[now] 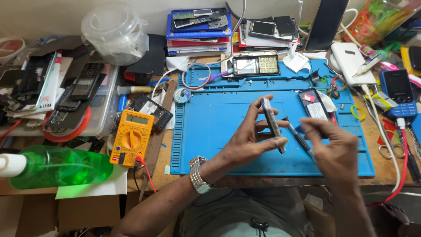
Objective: The person disassembles a mobile phone on a cluttered workbench. They use a screwdriver to remove screws and a plastic pry tool to separate the phone's casing and internal components. The person then uses tweezers to handle small parts inside the device.
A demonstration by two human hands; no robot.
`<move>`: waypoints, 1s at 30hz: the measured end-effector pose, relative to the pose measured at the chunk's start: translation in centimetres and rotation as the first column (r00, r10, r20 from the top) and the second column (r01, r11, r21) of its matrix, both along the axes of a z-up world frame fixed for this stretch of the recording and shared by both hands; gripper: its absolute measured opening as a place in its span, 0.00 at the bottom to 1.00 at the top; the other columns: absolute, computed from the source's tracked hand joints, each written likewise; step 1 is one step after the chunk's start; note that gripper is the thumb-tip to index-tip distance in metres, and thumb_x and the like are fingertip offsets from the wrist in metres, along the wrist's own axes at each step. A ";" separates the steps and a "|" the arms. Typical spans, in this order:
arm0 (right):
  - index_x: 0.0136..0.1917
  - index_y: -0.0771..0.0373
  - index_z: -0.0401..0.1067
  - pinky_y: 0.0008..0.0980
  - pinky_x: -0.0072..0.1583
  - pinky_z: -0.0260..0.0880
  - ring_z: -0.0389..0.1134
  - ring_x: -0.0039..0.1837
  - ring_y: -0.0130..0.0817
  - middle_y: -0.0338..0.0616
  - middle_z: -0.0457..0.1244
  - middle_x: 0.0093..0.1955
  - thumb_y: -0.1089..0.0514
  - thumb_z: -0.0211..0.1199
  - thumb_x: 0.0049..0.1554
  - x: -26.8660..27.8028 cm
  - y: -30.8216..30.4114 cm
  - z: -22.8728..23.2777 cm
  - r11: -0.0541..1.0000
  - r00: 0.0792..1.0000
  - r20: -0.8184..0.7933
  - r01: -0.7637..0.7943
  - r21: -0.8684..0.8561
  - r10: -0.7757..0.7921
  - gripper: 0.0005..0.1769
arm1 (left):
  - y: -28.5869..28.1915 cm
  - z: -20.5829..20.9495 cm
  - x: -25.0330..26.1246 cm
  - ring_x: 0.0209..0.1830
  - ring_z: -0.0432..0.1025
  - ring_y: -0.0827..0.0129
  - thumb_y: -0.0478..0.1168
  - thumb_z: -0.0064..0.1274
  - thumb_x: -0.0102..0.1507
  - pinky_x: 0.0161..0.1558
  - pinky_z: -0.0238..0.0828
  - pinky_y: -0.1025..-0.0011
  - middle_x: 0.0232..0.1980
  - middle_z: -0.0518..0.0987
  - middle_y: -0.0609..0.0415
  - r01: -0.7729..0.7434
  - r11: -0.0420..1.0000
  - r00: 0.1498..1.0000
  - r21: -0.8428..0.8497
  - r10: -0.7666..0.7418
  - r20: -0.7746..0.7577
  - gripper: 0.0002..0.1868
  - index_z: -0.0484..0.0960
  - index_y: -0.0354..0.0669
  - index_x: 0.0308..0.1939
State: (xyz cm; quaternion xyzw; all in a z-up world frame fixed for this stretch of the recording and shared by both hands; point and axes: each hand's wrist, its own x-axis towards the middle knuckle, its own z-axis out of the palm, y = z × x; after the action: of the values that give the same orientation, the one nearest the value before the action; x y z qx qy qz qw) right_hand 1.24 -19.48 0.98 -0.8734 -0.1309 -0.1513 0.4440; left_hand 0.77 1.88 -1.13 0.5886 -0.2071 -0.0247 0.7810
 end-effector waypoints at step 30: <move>0.61 0.65 0.77 0.30 0.55 0.75 0.75 0.53 0.34 0.49 0.72 0.56 0.67 0.67 0.55 -0.7 5.1 0.3 0.957 0.960 0.036 -0.281 0.073 0.279 0.19 | 1.6 -0.3 1.6 0.72 0.65 0.49 0.42 0.51 0.68 0.62 0.76 0.56 0.71 0.63 0.39 -0.015 0.973 0.959 -0.229 -0.051 -0.279 0.53 0.24 0.56 0.82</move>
State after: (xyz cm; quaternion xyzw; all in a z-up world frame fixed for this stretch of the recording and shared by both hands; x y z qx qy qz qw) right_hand 0.58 -14.33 1.30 -0.8263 -0.2528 -0.1031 0.4927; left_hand 2.40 3.46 -1.45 0.4834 -0.1003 -0.0917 0.8648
